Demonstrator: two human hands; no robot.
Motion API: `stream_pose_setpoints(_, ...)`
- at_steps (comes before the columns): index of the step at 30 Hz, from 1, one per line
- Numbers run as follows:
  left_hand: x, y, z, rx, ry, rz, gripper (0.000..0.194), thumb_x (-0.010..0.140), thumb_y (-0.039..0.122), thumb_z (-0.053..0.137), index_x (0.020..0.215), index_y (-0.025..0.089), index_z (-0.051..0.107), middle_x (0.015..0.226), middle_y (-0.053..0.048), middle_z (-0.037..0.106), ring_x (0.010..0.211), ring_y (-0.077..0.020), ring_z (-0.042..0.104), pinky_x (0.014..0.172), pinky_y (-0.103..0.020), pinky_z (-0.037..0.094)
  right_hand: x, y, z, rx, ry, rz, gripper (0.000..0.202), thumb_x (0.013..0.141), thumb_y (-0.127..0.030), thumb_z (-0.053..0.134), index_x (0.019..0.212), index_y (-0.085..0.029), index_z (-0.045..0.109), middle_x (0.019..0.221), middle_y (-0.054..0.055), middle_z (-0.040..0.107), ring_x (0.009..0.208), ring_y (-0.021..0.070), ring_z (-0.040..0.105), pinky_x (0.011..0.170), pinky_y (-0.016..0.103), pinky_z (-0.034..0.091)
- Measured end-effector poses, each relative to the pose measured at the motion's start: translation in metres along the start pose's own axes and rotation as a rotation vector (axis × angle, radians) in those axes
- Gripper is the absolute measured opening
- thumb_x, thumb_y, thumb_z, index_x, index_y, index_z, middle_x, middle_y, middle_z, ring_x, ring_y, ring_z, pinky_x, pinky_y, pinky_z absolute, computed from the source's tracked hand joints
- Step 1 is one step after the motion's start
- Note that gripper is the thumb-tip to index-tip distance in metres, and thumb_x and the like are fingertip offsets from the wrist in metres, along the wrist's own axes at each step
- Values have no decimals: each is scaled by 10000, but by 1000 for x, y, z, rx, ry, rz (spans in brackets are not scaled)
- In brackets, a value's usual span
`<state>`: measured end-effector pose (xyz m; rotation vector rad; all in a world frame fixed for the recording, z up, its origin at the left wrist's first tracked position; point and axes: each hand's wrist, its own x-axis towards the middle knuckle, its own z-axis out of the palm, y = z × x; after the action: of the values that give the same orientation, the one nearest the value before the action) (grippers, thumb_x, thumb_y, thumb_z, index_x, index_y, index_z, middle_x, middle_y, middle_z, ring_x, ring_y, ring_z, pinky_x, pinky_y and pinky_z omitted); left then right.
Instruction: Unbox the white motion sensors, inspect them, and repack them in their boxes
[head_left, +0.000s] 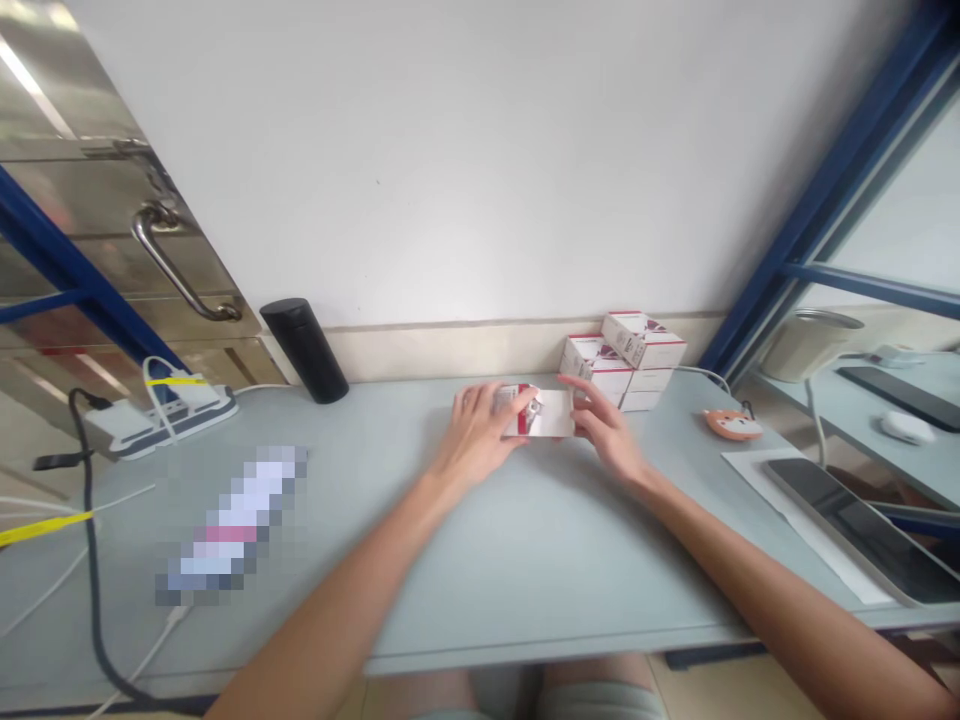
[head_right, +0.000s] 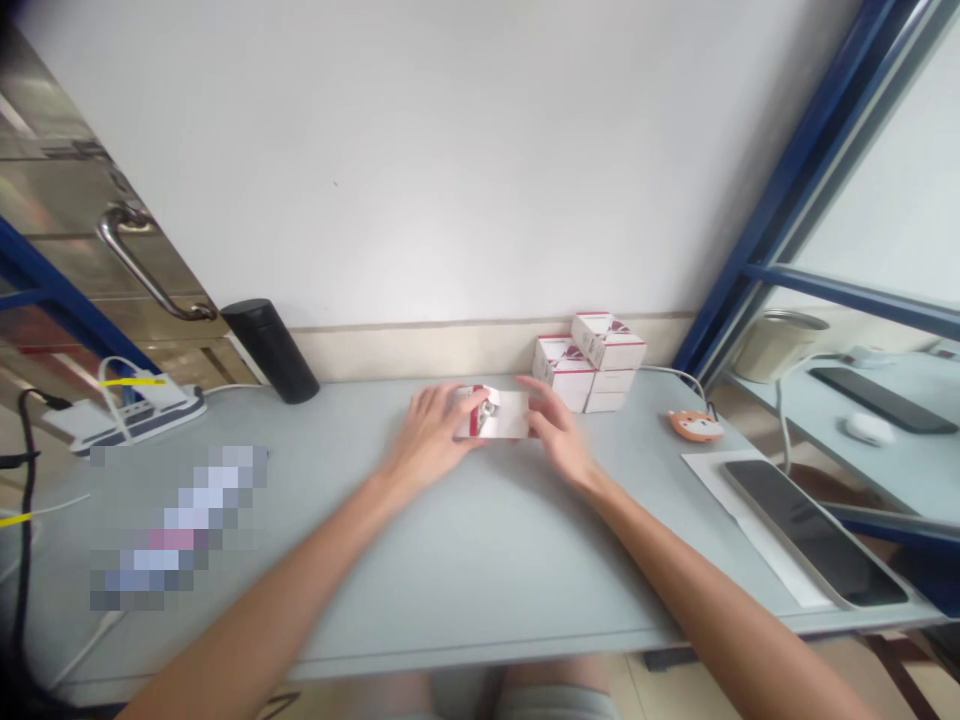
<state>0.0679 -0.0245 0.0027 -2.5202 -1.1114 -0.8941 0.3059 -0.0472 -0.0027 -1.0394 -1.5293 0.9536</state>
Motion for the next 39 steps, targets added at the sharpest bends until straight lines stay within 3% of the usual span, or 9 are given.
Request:
stream_pose_setpoints(3, -1, -3, 0, 5, 30, -26, 530, 895, 388, 798, 1381, 336, 594, 1429, -133, 508, 1276, -323, 535, 1118, -497, 442, 3, 7, -2, -252, 157, -180, 526, 924, -246, 555, 1445, -308, 514, 1319, 103, 585, 984, 236, 670, 879, 457, 606)
stream_pose_setpoints(6, -1, 0, -2, 27, 28, -16, 489, 895, 341, 795, 1350, 324, 615, 1413, -133, 516, 1258, -328, 544, 1111, -504, 453, 2, 6, 0, -572, 126, -408, 415, 918, -168, 553, 1299, -302, 649, 1376, 116, 541, 1226, 294, 596, 1061, 514, 523)
stream_pose_setpoints(10, 0, 6, -5, 32, 39, -56, 661, 888, 294, 782, 1495, 339, 525, 1384, -121, 554, 1238, -327, 564, 1125, -497, 437, -5, -8, 1, -667, 83, -536, 411, 873, -83, 528, 1197, -268, 701, 1368, 123, 544, 1272, 304, 550, 1095, 518, 483)
stream_pose_setpoints(15, 1, 12, -9, 21, -15, -38, 831, 890, 200, 711, 1620, 408, 374, 1352, -97, 571, 1211, -315, 568, 1114, -480, 423, -10, -23, 1, -569, -37, -533, 256, 878, -97, 514, 799, -241, 711, 1205, 76, 659, 1229, 300, 550, 1088, 509, 440)
stream_pose_setpoints(19, 0, 16, -8, 29, -35, -4, 841, 893, 146, 665, 1634, 406, 363, 1318, -99, 576, 1201, -313, 551, 1121, -495, 401, -8, -18, 7, -545, 33, -391, 171, 993, -234, 559, 1092, -262, 695, 1007, 56, 734, 1103, 288, 595, 1024, 491, 456)
stream_pose_setpoints(22, -1, 16, -5, 38, -57, 6, 824, 910, 149, 646, 1637, 412, 361, 1323, -107, 565, 1226, -323, 534, 1132, -528, 376, -6, -10, 10, -588, -8, -365, 352, 962, -350, 699, 1295, -263, 625, 1090, 71, 731, 1083, 293, 613, 1028, 492, 457)
stream_pose_setpoints(27, 0, 13, -4, 4, -82, -10, 788, 920, 167, 654, 1621, 419, 397, 1327, -98, 559, 1232, -319, 516, 1130, -517, 377, -4, -6, 10, -629, -30, -422, 135, 986, -310, 694, 1113, -268, 680, 1227, 85, 706, 1164, 288, 637, 1038, 473, 435)
stream_pose_setpoints(32, 0, 11, -6, -7, -110, -14, 819, 907, 145, 664, 1623, 431, 387, 1318, -93, 551, 1239, -313, 514, 1141, -522, 359, -3, -1, 9, -610, -128, -400, 190, 1015, -295, 661, 1201, -280, 699, 1068, 58, 727, 1016, 246, 685, 987, 449, 452)
stream_pose_setpoints(39, 1, 6, -6, -17, -116, -30, 769, 914, 177, 698, 1595, 417, 435, 1326, -91, 562, 1269, -303, 515, 1144, -503, 364, 0, 7, 10, -399, -145, -365, 172, 1026, -373, 630, 1034, -252, 751, 990, 50, 649, 886, 190, 659, 855, 346, 534)
